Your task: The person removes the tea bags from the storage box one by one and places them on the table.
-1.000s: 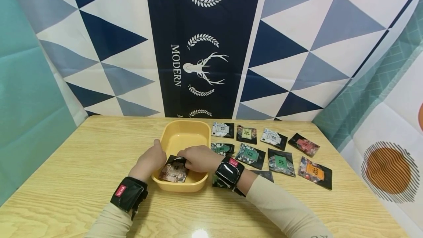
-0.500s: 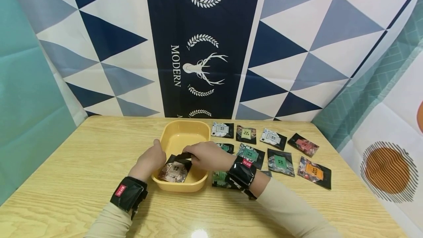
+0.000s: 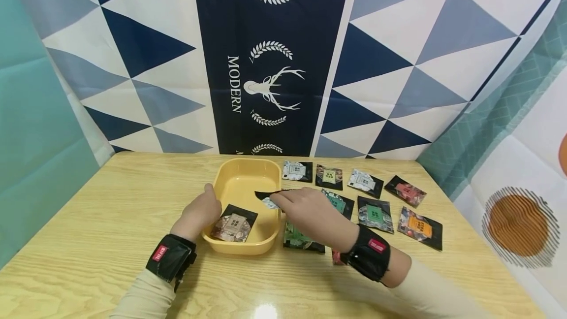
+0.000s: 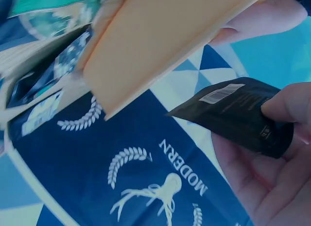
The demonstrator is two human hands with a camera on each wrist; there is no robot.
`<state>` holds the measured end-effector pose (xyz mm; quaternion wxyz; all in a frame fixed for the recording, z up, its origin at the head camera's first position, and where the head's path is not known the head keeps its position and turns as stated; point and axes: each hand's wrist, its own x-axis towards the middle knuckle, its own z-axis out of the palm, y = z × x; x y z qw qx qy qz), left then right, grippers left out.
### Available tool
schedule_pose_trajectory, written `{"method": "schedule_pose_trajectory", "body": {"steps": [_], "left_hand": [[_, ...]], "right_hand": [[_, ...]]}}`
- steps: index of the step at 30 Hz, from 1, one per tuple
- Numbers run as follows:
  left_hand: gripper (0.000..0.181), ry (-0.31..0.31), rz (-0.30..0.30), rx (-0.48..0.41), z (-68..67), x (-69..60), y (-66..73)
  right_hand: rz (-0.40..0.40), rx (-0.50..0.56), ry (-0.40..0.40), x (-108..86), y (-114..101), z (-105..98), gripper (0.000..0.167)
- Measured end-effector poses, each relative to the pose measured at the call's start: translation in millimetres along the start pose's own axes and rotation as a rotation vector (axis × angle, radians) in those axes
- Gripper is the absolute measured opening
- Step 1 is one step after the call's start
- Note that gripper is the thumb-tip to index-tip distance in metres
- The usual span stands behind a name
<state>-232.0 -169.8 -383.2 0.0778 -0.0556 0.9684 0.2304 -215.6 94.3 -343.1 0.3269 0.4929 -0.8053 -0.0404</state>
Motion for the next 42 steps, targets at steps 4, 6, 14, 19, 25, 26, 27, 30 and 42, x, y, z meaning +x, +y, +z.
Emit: {"method": "schedule_pose_trajectory", "body": {"steps": [4,6,14,19,25,26,27,30,42], "left_hand": [[0.059,-0.008,0.004,-0.008,-1.1,-0.5,0.2],[0.059,-0.011,0.002,-0.012,-0.8,-0.2,-0.4],[0.060,-0.019,-0.005,-0.005,0.1,3.0,-1.9],[0.058,-0.023,-0.014,-0.001,-1.2,2.2,-2.5],[0.052,-0.029,0.006,-0.021,-2.4,1.4,-2.7],[0.050,-0.029,0.011,-0.024,-2.5,1.5,-3.1],[0.050,-0.031,0.015,-0.026,-3.0,1.5,-3.4],[0.051,-0.041,0.027,-0.030,-3.7,1.3,-3.6],[0.053,-0.059,0.036,-0.041,-4.2,0.5,-0.8]], "right_hand": [[0.040,-0.030,-0.029,-18.0,2.4,-5.7,0.033],[0.060,-0.034,-0.049,-27.6,3.3,-8.3,0.035],[0.176,-0.047,-0.147,-66.7,18.0,-23.0,0.051],[0.216,-0.113,-0.233,-88.5,28.5,-26.3,0.043],[0.292,-0.119,-0.326,-115.3,40.5,-34.8,0.033],[0.304,-0.129,-0.348,-119.8,43.1,-37.0,0.032],[0.315,-0.142,-0.372,-123.9,45.9,-39.2,0.030],[0.341,-0.167,-0.436,-137.0,51.6,-46.6,0.026],[0.393,-0.184,-0.514,-174.6,50.4,-54.6,0.017]]}}
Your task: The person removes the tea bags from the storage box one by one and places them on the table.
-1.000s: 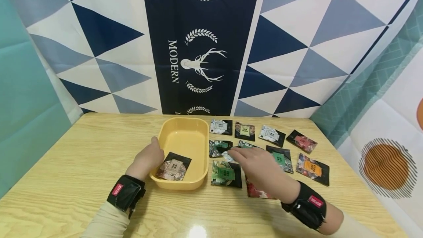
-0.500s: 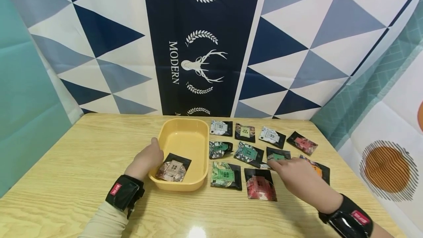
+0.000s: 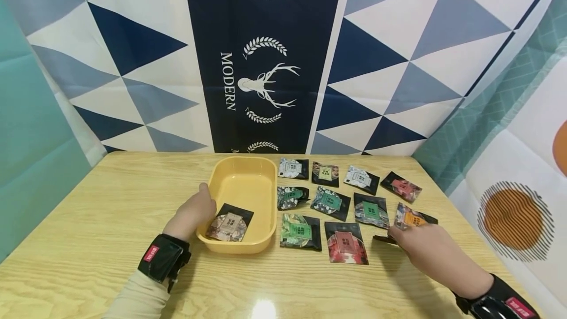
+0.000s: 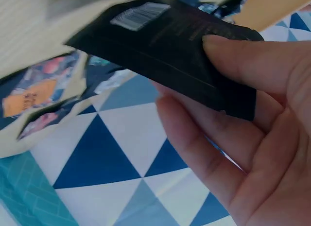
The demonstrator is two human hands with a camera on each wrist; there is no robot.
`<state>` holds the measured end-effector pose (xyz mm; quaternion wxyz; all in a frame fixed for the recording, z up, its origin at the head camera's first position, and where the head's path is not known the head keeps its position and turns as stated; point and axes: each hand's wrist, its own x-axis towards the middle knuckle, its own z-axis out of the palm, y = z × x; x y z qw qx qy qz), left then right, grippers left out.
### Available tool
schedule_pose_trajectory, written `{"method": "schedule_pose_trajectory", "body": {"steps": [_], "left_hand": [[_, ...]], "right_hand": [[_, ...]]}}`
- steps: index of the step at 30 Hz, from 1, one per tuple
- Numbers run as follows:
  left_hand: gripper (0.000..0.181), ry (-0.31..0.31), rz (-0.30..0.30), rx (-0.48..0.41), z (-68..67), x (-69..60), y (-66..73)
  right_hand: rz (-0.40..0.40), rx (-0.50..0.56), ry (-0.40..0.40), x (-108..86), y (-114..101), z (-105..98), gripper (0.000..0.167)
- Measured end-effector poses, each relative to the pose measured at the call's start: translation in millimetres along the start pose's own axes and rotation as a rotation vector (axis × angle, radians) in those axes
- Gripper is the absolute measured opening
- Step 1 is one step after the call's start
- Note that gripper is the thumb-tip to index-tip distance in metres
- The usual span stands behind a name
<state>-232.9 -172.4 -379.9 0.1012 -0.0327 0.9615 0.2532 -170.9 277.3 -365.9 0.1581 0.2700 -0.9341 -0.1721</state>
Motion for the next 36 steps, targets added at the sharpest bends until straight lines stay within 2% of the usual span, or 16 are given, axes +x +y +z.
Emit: {"method": "schedule_pose_trajectory", "body": {"steps": [6,16,23,30,36], "left_hand": [[0.053,0.001,0.003,-0.003,-0.3,-1.4,0.2],[0.053,0.023,0.019,0.012,1.1,-2.2,-0.2],[0.051,0.036,0.013,0.038,2.5,-1.6,-0.3],[0.054,0.032,0.009,0.023,1.9,-2.0,-0.7],[0.053,0.022,0.006,0.020,2.0,-2.3,-0.7]], "right_hand": [[0.004,-0.033,0.059,-0.3,-2.5,7.5,0.023],[0.014,0.050,-0.037,0.2,-3.9,20.9,0.017],[0.015,0.182,-0.177,0.0,1.2,26.0,0.018],[-0.001,0.262,-0.302,-2.3,-3.0,22.9,0.018],[0.033,0.301,-0.379,-2.6,-6.7,19.3,0.024]]}}
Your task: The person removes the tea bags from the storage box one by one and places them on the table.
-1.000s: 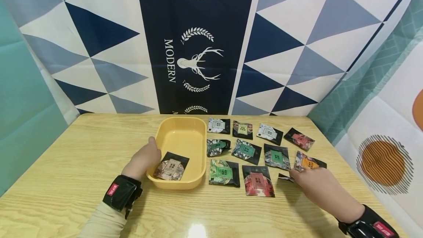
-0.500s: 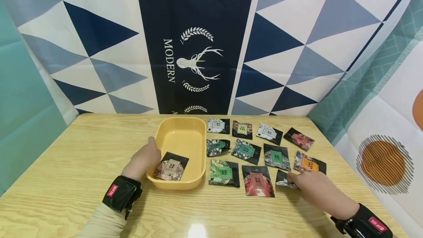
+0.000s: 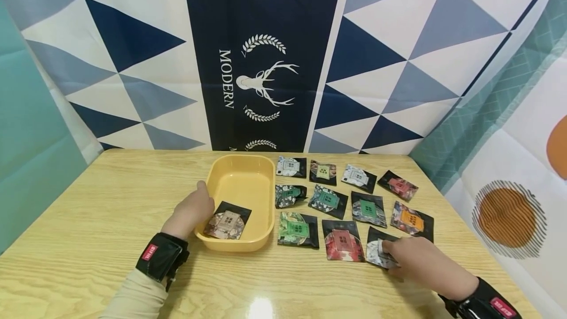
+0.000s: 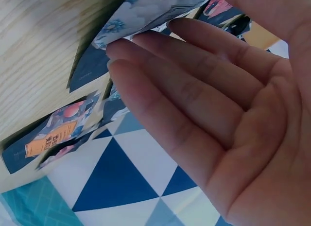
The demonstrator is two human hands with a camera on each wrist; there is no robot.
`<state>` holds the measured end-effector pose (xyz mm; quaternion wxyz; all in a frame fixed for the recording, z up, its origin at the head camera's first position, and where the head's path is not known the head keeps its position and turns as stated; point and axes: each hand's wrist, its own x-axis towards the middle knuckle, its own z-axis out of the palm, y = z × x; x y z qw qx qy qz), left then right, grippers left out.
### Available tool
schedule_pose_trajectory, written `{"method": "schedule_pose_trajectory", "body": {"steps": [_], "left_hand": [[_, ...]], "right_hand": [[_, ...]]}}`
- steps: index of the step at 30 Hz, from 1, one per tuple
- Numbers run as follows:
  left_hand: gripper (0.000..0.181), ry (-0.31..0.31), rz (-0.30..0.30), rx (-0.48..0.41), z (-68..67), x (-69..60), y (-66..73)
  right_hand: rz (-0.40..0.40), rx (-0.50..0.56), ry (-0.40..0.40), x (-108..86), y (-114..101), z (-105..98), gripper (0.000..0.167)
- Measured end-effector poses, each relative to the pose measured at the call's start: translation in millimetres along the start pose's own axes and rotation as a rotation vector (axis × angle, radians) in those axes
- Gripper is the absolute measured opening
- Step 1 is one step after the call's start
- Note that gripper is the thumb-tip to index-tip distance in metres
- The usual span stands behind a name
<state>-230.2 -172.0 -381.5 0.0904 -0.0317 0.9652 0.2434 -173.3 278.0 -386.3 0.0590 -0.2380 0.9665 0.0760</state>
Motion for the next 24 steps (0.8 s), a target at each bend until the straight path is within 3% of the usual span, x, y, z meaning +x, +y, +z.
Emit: {"method": "schedule_pose_trajectory", "body": {"steps": [6,14,17,24], "left_hand": [[0.055,0.000,0.002,0.002,-1.0,0.6,-1.2],[0.057,0.015,-0.016,0.048,0.8,1.5,2.7],[0.057,0.023,-0.028,0.063,0.0,1.4,3.2],[0.055,0.008,-0.041,0.053,-0.7,0.9,3.1]], "right_hand": [[0.008,-0.024,0.028,1.6,-2.4,-1.6,0.021],[-0.035,-0.007,0.271,11.5,-10.7,-23.2,0.024],[-0.108,-0.001,0.371,27.6,-27.4,-39.2,0.022],[-0.386,0.070,0.621,75.3,-91.4,-66.8,0.010]]}}
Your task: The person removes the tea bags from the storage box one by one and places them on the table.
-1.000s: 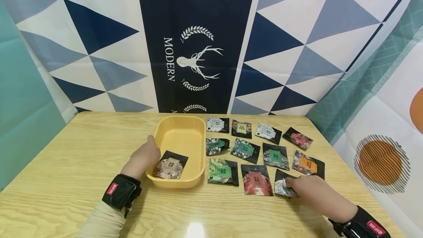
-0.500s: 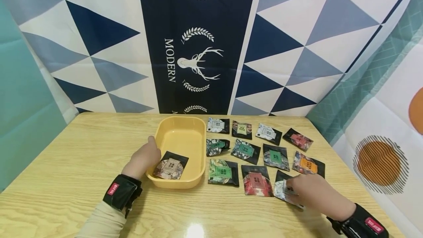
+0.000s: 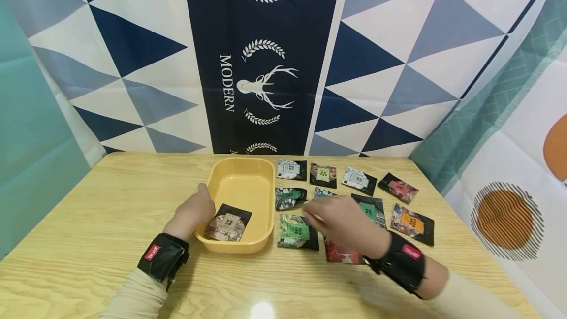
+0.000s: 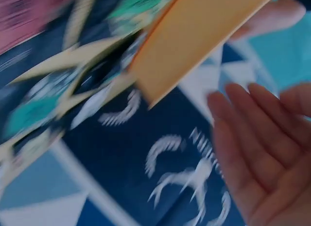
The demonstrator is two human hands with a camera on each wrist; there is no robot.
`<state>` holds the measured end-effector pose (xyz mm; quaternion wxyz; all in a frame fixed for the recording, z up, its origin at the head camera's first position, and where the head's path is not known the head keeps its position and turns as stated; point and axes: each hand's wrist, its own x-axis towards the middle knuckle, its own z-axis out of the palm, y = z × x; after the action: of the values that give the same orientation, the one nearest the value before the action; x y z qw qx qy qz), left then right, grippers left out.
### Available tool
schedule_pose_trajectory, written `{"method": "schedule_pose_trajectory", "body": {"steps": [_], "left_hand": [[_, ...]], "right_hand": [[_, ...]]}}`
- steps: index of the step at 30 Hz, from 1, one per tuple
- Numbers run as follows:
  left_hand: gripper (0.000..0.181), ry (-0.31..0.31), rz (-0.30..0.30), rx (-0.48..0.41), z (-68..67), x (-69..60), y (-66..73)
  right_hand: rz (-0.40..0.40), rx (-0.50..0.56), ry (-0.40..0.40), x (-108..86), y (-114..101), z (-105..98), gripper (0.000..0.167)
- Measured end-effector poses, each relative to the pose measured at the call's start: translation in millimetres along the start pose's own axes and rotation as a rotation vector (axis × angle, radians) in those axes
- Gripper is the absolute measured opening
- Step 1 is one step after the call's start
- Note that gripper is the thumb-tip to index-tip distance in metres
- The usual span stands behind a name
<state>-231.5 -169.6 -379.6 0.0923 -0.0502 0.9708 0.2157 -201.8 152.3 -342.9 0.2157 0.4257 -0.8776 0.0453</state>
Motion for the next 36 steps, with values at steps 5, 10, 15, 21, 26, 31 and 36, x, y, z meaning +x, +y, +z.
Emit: {"method": "schedule_pose_trajectory", "body": {"steps": [5,10,15,21,26,31,36], "left_hand": [[0.053,-0.002,-0.004,0.001,0.0,-0.2,0.1],[0.057,0.005,-0.005,-0.001,1.7,1.4,1.7],[0.058,0.001,-0.010,-0.002,3.7,2.7,2.0],[0.058,0.015,-0.022,0.014,4.0,3.6,1.1],[0.059,0.008,-0.025,0.006,2.8,3.0,2.6],[0.058,0.027,-0.018,0.020,3.2,2.9,2.3],[0.057,0.035,-0.013,0.023,3.5,3.2,0.5]], "right_hand": [[-0.088,0.095,0.066,36.1,-19.9,16.9,0.014],[-0.079,0.156,0.028,54.0,-27.2,34.1,0.017],[-0.025,0.211,-0.063,67.3,-33.1,46.4,0.018],[0.075,0.271,-0.220,90.9,-43.1,58.0,0.022],[0.091,0.279,-0.342,107.1,-49.2,74.3,0.036],[0.009,0.306,-0.499,116.4,-51.8,89.2,0.059],[-0.118,0.240,-0.599,119.5,-51.6,94.5,0.072]]}}
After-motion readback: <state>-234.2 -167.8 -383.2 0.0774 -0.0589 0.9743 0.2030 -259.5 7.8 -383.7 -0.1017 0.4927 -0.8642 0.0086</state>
